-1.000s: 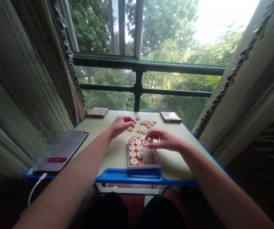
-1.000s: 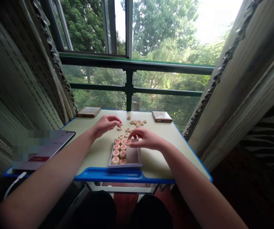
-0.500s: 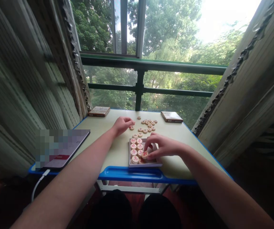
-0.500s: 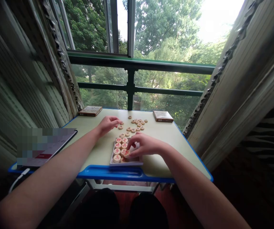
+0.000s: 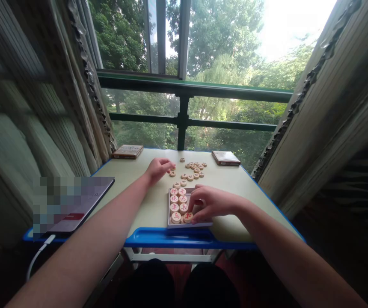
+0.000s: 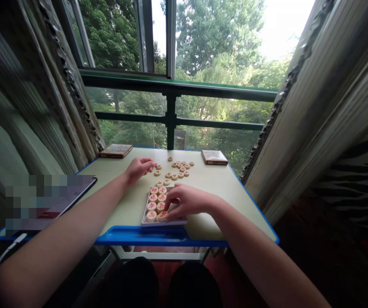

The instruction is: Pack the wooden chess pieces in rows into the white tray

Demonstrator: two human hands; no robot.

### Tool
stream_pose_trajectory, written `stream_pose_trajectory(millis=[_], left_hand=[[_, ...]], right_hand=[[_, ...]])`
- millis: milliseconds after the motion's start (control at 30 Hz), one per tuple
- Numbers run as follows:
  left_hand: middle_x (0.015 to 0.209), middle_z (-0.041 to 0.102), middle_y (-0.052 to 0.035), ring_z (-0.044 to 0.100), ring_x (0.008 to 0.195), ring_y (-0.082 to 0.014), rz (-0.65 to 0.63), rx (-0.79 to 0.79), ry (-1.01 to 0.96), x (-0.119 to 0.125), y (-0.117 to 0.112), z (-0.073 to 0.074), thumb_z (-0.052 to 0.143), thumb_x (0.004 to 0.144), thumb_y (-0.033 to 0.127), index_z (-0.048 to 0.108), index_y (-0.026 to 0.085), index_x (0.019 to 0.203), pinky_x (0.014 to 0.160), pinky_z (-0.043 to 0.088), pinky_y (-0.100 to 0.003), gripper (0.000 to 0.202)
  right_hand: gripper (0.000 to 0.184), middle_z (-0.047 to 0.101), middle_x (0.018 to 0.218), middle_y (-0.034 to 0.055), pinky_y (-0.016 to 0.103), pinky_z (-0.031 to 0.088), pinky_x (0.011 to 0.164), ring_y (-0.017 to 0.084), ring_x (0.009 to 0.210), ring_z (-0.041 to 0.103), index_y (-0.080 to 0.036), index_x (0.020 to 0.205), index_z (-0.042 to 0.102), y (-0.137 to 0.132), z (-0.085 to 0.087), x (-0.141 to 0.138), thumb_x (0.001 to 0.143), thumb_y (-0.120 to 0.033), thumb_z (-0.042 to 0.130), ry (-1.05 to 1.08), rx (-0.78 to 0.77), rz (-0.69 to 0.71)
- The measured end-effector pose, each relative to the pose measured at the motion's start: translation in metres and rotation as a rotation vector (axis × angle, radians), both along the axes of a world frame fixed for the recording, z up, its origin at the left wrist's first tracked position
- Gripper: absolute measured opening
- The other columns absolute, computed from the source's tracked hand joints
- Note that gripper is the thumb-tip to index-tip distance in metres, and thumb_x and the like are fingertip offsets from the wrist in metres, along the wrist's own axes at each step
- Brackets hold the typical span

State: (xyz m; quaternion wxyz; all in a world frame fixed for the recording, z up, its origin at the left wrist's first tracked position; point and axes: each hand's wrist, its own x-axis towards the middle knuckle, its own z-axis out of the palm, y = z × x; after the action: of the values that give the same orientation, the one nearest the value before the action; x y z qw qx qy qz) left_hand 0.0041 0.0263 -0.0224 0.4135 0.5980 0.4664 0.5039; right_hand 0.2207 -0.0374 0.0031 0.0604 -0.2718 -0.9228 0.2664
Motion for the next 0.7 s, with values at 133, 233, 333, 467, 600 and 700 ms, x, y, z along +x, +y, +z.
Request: stream_pose_trajectory(millis=[133, 233, 333, 467, 600, 700], left_hand=[[0.046, 0.05, 0.0035, 0.041, 0.045, -0.0068, 0.002, 0.035, 0.104, 0.002, 0.001, -0.004, 0.062, 0.06, 0.03, 0.063, 0.013, 0.059, 0.048, 0.032, -0.021, 0.017], [0.048, 0.052, 0.003, 0.044, 0.048, -0.0079, 0.012, 0.047, 0.14, 0.003, 0.001, -0.005, 0.062, 0.06, 0.031, 0.063, 0.013, 0.06, 0.05, 0.035, -0.022, 0.018], [0.048, 0.052, 0.0024, 0.045, 0.048, -0.0084, 0.04, 0.055, 0.191, 0.003, 0.001, -0.006, 0.061, 0.062, 0.032, 0.063, 0.013, 0.059, 0.051, 0.036, -0.022, 0.019], [0.051, 0.055, 0.0012, 0.046, 0.049, -0.0088, 0.047, 0.064, 0.26, 0.004, 0.003, -0.009, 0.062, 0.063, 0.033, 0.064, 0.013, 0.061, 0.051, 0.037, -0.022, 0.021], [0.049, 0.053, 0.0022, 0.045, 0.048, -0.0085, 0.059, 0.071, 0.288, 0.003, 0.005, -0.011, 0.062, 0.064, 0.035, 0.065, 0.013, 0.061, 0.05, 0.035, -0.022, 0.022], [0.049, 0.053, 0.0026, 0.045, 0.048, -0.0086, 0.06, 0.075, 0.301, 0.002, 0.007, -0.011, 0.061, 0.065, 0.036, 0.065, 0.013, 0.061, 0.05, 0.034, -0.022, 0.023]], right_hand=[[0.033, 0.053, 0.07, 0.0001, 0.022, 0.037, 0.065, 0.014, 0.075, 0.047, -0.019, 0.087, 0.07, 0.0, 0.001, 0.0, 0.067, -0.045, 0.071, -0.006, -0.005, 0.02], [0.03, 0.059, 0.072, 0.0013, 0.023, 0.038, 0.067, 0.015, 0.079, 0.049, -0.019, 0.09, 0.07, -0.001, 0.004, 0.001, 0.07, -0.042, 0.069, -0.003, -0.021, 0.038], [0.028, 0.062, 0.071, 0.0016, 0.024, 0.038, 0.069, 0.016, 0.081, 0.05, -0.019, 0.092, 0.071, -0.001, 0.007, 0.002, 0.073, -0.039, 0.067, -0.007, -0.025, 0.055], [0.026, 0.061, 0.069, 0.0013, 0.024, 0.038, 0.069, 0.015, 0.079, 0.049, -0.019, 0.092, 0.071, -0.001, 0.006, 0.001, 0.074, -0.037, 0.067, 0.01, -0.007, 0.059], [0.026, 0.057, 0.069, 0.0008, 0.023, 0.038, 0.066, 0.014, 0.074, 0.049, -0.019, 0.09, 0.071, 0.0, 0.003, -0.001, 0.072, -0.039, 0.068, 0.031, 0.01, 0.055], [0.027, 0.055, 0.067, 0.0004, 0.023, 0.038, 0.065, 0.013, 0.07, 0.048, -0.019, 0.088, 0.072, 0.001, 0.002, -0.001, 0.072, -0.04, 0.069, 0.046, 0.026, 0.056]])
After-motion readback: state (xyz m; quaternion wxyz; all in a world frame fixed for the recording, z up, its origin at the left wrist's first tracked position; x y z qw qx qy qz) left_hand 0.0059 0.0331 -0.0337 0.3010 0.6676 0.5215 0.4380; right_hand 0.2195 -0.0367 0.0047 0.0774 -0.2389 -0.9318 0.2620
